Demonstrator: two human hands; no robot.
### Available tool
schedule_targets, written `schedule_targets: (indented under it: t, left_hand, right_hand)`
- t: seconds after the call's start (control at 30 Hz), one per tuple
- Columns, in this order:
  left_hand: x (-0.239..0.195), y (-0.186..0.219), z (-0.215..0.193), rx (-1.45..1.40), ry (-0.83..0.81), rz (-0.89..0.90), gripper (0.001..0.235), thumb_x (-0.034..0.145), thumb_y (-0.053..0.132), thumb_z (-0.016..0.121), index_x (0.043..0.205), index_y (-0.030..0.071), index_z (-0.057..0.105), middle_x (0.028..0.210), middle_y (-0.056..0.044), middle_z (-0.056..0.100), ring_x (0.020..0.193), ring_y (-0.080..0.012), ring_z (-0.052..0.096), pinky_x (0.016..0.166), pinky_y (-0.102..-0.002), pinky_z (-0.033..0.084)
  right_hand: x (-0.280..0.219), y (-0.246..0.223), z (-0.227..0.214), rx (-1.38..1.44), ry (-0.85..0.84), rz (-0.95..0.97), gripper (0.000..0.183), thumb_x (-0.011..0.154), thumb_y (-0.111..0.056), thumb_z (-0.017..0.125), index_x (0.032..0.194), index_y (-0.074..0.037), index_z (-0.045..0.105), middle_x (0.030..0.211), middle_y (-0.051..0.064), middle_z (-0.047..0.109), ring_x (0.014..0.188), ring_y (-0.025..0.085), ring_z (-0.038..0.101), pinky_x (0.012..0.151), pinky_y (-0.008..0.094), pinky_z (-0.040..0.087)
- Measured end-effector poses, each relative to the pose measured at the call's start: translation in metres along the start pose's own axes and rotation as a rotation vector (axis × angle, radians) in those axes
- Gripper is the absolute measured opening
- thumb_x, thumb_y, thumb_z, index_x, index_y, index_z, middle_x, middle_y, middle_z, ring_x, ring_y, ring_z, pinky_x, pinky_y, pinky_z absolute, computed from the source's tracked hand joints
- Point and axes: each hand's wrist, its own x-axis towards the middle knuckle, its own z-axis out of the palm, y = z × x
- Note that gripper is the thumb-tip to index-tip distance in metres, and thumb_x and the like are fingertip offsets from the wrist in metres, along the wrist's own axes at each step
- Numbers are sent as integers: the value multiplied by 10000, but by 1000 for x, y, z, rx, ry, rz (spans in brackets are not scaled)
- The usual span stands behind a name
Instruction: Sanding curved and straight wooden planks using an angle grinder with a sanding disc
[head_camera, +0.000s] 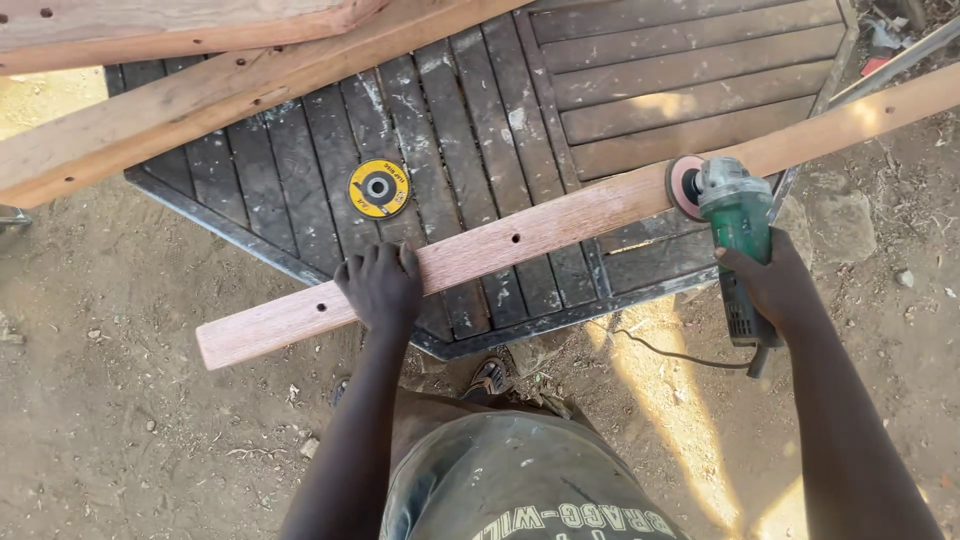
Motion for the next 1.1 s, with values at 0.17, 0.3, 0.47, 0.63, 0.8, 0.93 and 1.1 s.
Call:
schedule_targets:
  t: [0.17,0.3,0.47,0.63,0.8,0.93,1.1]
  left_hand:
    - [-4,5,-7,34,-67,-12,396,1012,408,451,972,131,732,1028,-95,721,975,-331,589,915,-498,360]
    - [-9,1,6,70,114,51,333,974,368,515,863,139,729,916,-82,711,872,-354,589,844,-497,376]
    - [-1,4,7,76,46,21,409,1012,381,461,916,112,753,971,-113,731,901,-361,603,857,-502,374]
    - [-4,-3,16,144,273,118,362,1009,423,588,802,156,717,776,-86,665,838,-306,676,915,-454,486]
    - [-6,-11,25,118,285,105,350,1009,424,625,797,161,714,777,-83,655,843,-305,673,941,-443,483]
    - [-6,-7,21,84,289,78,351,998,423,626,795,152,715,777,-84,657,847,-310,669,935,-447,479]
    - [-5,-6,20,79,247,66,359,1008,445,610,814,163,720,801,-75,668,866,-295,666,972,-435,463]
  right_hand:
    - [45,44,-18,229,-45,116,501,936,-301,691,1314,-20,520,1017,186,603,811,323,583,667,481,489]
    - [58,41,-27,227,-61,79,471,948,-288,693,1275,10,533,985,197,604,761,313,586,624,461,495]
    - [11,-26,-28,-120,-114,-28,607,932,-339,657,1424,-65,431,1092,242,661,878,419,652,755,536,527]
    - [-23,-68,-11,-430,-183,-285,629,939,-411,693,1401,-43,476,1003,315,687,980,514,708,912,643,503]
    - [-54,-106,1,-742,-360,-524,793,895,-533,645,1532,-128,404,1245,228,662,1072,465,710,949,633,539]
    - [-45,-99,-11,-741,-375,-493,847,881,-529,675,1555,-111,378,1218,221,678,1054,480,718,931,638,543]
    - [-1,-58,-37,-439,-183,-238,742,956,-425,693,1526,-44,409,1068,324,686,952,518,706,911,645,523]
